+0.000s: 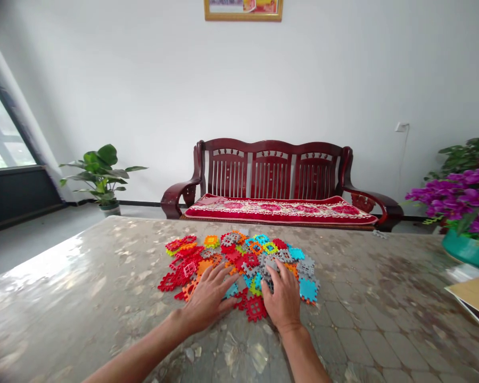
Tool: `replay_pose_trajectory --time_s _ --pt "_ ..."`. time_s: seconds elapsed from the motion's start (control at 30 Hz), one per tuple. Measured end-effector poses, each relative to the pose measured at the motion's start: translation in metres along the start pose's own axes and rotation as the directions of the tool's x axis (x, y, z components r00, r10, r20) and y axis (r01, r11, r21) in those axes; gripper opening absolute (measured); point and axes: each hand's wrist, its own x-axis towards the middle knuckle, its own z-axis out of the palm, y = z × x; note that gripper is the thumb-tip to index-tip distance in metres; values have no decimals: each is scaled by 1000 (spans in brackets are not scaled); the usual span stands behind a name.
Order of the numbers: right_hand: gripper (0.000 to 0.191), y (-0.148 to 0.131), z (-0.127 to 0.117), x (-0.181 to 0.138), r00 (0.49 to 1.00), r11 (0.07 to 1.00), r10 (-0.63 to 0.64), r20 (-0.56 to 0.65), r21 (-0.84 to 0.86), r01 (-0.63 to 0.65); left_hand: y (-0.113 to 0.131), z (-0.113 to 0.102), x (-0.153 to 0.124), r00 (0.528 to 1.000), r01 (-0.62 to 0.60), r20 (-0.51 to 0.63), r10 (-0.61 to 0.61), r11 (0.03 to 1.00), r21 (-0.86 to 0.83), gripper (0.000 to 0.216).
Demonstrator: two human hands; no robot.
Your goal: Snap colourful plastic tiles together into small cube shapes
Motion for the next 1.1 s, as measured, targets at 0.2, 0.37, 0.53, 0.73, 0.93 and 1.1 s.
replay_pose_trajectory --time_s 0.2,0.37,0.53,0.73,0.93,1.1 --pt "33 5 4 -2 997 995 -18 -71 99 25 24 14 -3 994 98 47 -96 993 -59 61" --pt "31 5 5 -1 992 982 -26 -120 183 48 23 15 -1 993 121 23 -119 986 -118 48" --pt "29 2 3 -1 991 976 -57 -118 201 80 20 20 1 996 85 -10 -87 990 -114 43" --pt "28 2 3 -2 990 971 -72 -119 220 97 22 18 6 1000 31 -3 -31 999 25 23" --pt "27 2 3 -2 989 970 -74 -124 220 100 22 19 10 996 80 -56 -77 995 53 24" --pt "26 -6 -2 -3 989 967 -93 -117 224 118 17 25 10 986 61 -147 -79 991 -122 11"
